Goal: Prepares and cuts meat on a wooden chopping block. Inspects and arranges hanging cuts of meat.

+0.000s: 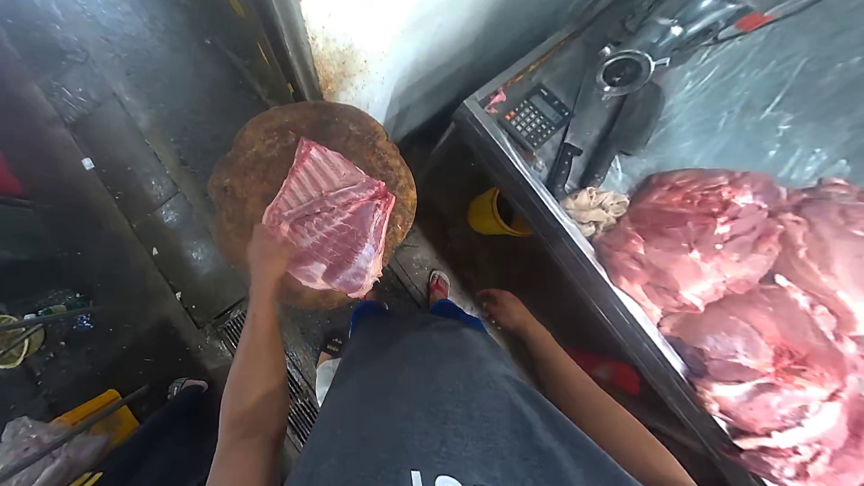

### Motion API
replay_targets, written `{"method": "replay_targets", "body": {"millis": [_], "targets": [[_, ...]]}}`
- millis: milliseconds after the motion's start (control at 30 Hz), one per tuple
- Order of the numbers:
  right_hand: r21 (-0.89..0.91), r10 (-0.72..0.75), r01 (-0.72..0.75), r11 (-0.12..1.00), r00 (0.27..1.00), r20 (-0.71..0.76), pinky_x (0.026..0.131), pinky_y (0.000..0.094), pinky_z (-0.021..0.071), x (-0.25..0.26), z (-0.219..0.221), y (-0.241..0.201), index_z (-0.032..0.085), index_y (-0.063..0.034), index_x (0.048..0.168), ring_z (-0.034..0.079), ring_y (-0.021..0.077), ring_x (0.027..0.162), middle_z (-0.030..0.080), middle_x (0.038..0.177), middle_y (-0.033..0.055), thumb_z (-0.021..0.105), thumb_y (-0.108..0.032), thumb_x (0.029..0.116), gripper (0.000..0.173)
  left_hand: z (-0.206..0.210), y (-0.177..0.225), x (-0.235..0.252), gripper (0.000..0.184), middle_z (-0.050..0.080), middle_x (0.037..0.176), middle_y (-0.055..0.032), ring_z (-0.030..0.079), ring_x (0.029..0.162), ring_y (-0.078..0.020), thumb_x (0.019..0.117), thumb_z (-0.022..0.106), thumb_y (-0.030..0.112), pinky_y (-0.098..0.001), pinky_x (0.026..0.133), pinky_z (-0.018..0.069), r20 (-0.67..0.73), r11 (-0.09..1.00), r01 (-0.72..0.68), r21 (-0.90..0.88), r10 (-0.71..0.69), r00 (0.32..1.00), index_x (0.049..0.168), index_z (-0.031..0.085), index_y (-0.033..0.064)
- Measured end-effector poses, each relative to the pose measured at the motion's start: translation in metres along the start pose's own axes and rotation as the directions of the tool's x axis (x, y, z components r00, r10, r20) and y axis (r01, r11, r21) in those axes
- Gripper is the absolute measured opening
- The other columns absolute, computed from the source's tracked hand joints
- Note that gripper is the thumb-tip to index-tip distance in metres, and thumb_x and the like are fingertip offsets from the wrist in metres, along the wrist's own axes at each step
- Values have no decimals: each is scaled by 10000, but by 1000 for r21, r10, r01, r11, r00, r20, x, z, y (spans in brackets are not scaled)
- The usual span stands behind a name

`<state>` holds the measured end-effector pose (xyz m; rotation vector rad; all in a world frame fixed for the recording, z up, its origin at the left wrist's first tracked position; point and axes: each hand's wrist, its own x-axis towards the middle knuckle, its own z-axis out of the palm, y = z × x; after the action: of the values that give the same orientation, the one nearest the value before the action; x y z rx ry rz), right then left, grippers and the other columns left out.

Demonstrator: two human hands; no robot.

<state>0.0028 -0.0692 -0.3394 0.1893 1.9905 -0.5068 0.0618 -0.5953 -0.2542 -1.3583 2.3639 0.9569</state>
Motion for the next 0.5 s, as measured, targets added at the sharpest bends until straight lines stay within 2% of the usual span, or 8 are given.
{"method": "replay_targets", "body": {"millis": [67, 100, 200, 300, 333, 400, 467, 500], "targets": [[-50, -15, 17, 999, 999, 39, 850, 531, 581, 6, 14, 5, 572, -74, 1419, 713, 329, 904, 699, 1115, 218, 507, -126, 1049, 379, -7, 10, 2, 528, 669, 1053, -263, 667, 988, -443, 830, 774, 142, -659, 826, 538, -130, 997, -65, -48, 58, 990, 1285, 539, 12], [-80, -20, 24, 997, 998, 58, 852, 539, 576, 9, 19, 3, 580, -73, 1409, 711, 331, 898, 702, 1108, 217, 512, -133, 1045, 375, -21, 17, 8, 511, 675, 1061, -262, 673, 996, -442, 835, 771, 138, -658, 834, 543, -172, 993, -112, -25, 106, 979, 1277, 548, 11], [-153, -26, 41, 987, 995, 101, 872, 556, 564, 10, 24, -11, 589, -86, 1397, 706, 342, 912, 703, 1108, 208, 527, -147, 1043, 364, -76, 41, 46, 550, 648, 1166, -298, 645, 1093, -466, 837, 769, 117, -669, 915, 517, -190, 960, -270, 79, 280, 941, 1314, 528, -14], [-145, -48, 61, 988, 994, 93, 863, 558, 570, 12, 13, -27, 579, -86, 1415, 709, 346, 913, 704, 1117, 215, 525, -144, 1045, 379, -108, 24, 101, 662, 557, 1379, -290, 550, 1271, -470, 875, 778, 155, -650, 1045, 461, -195, 930, -358, 80, 367, 910, 1446, 471, 21], [-127, -49, 58, 990, 996, 70, 842, 548, 572, 14, 5, -35, 573, -84, 1421, 705, 337, 894, 699, 1113, 213, 507, -136, 1049, 382, -114, 19, 105, 698, 516, 1448, -272, 529, 1310, -450, 901, 767, 218, -625, 1064, 458, -228, 936, -348, 56, 352, 908, 1492, 439, 44], [-75, -41, 42, 996, 999, 13, 785, 512, 587, 11, -10, -44, 569, -87, 1419, 701, 306, 841, 698, 1082, 198, 487, -130, 1063, 368, -103, 7, 90, 745, 501, 1479, -256, 545, 1310, -416, 955, 712, 357, -589, 1067, 472, -280, 953, -304, -18, 287, 916, 1551, 378, 61], [-54, -53, 52, 997, 998, -15, 777, 504, 586, 12, -21, -54, 568, -86, 1413, 700, 301, 838, 694, 1082, 198, 490, -133, 1070, 355, -75, -17, 44, 703, 565, 1416, -235, 598, 1249, -374, 1008, 634, 412, -572, 1035, 505, -307, 960, -234, -151, 180, 935, 1564, 368, 72], [-64, -68, 66, 996, 997, -26, 819, 526, 582, 13, -25, -61, 577, -87, 1409, 705, 316, 881, 695, 1113, 202, 496, -144, 1067, 356, -53, -29, 18, 632, 624, 1345, -188, 651, 1171, -306, 1015, 622, 414, -528, 987, 546, -328, 945, -203, -255, 113, 938, 1527, 429, 98]]}}
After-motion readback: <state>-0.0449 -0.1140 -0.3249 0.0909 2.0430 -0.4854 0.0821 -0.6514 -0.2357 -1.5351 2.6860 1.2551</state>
